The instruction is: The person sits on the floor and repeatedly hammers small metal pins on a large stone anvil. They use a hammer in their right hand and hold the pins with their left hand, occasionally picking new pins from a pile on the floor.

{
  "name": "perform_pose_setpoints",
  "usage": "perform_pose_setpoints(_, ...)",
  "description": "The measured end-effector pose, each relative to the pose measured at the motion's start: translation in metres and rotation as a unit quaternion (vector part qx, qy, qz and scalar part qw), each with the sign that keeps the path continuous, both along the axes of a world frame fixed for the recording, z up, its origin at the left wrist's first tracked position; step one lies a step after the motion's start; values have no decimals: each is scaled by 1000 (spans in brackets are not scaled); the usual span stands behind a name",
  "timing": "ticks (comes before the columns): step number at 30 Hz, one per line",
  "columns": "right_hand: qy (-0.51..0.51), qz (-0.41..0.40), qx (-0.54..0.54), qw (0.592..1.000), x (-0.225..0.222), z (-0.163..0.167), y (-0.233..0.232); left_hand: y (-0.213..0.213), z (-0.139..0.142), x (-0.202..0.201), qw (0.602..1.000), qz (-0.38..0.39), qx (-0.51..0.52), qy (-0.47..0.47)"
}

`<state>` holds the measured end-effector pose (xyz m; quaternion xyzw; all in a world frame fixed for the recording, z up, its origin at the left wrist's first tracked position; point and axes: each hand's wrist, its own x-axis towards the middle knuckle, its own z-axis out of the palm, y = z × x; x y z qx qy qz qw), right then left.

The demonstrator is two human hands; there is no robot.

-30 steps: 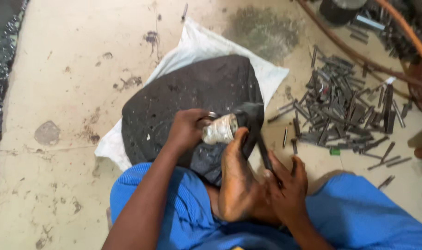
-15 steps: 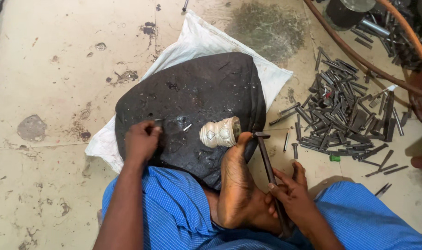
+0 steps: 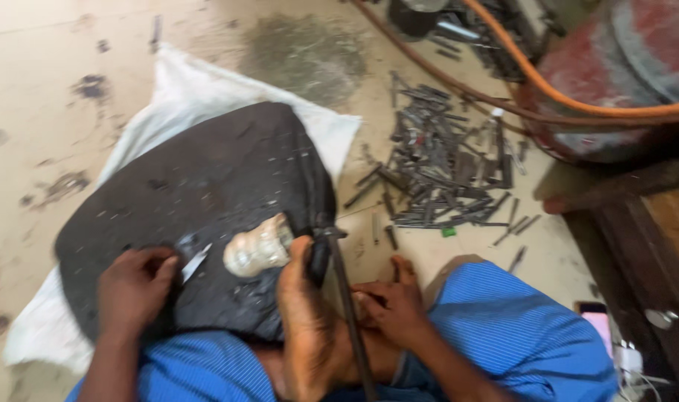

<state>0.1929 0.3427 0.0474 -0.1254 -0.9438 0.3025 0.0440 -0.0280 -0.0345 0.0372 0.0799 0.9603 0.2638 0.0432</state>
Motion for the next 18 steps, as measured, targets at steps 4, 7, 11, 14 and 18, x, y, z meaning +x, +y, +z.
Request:
perform_pose_setpoints(4, -130, -34, -86, 987, -4, 20, 14, 33, 27, 16, 998, 48, -11, 30)
perform_pose_setpoints(7, -175, -71, -234, 954, -5, 31, 26, 62, 28, 38, 995, -29, 1, 95)
perform_pose_setpoints(11, -180, -87, -276, 940, 2, 33, 37, 108, 16, 67, 973, -165, 63, 147)
perform_pose_setpoints(14, -89, -20, -285, 954, 11, 33, 49, 140, 53, 68, 965, -194, 8, 176)
perform_pose_setpoints(18, -83, -48, -203, 974, 13, 42, 108, 202, 145, 72, 974, -16, 74, 213)
